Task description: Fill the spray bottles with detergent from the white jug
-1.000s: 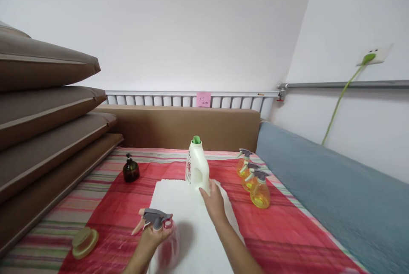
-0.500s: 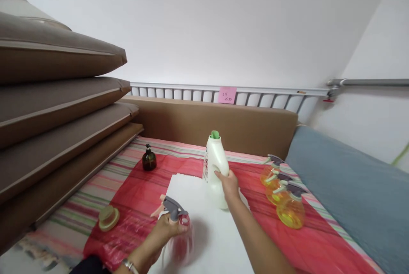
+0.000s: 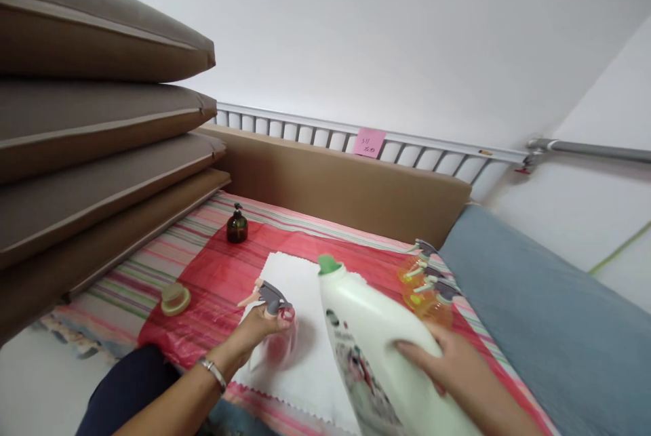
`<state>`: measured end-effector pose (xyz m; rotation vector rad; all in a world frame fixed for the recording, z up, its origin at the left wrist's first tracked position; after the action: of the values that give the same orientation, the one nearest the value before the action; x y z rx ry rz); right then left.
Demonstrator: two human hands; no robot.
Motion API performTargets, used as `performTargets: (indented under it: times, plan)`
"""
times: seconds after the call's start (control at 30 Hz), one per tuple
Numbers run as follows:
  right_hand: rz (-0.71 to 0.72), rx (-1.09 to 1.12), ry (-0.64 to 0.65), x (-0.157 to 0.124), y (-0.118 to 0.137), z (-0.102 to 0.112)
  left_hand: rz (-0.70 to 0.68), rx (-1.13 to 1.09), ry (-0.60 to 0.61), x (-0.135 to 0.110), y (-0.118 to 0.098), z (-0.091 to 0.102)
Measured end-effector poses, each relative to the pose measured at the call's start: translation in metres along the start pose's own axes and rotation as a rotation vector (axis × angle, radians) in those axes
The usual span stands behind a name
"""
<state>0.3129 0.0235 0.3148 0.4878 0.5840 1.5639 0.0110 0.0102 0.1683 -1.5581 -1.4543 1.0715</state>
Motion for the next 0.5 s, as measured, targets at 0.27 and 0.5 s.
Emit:
performTargets:
  times: [0.27,0.5]
  plan:
    - [-0.027,-0.044,0.188,-0.041,-0.019,-0.03,-0.024,0.1,-0.009,0.003,-0.002,0.005]
    - [0.105,-0.157,0.156,-0.03,-0.02,-0.043,-0.122,0.211,-0.062,-0.008,-0.016,0.003]
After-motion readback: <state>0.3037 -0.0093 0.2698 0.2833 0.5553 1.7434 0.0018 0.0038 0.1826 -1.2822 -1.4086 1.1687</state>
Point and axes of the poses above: each hand's wrist, its own x-axis towards the middle knuckle, its own z-axis out of the back of the hand, y = z × x, the point moved 8 cm from there along x, towards the middle knuckle, and after that the axes turned 2 degrees about y, right-handed, at the moved point
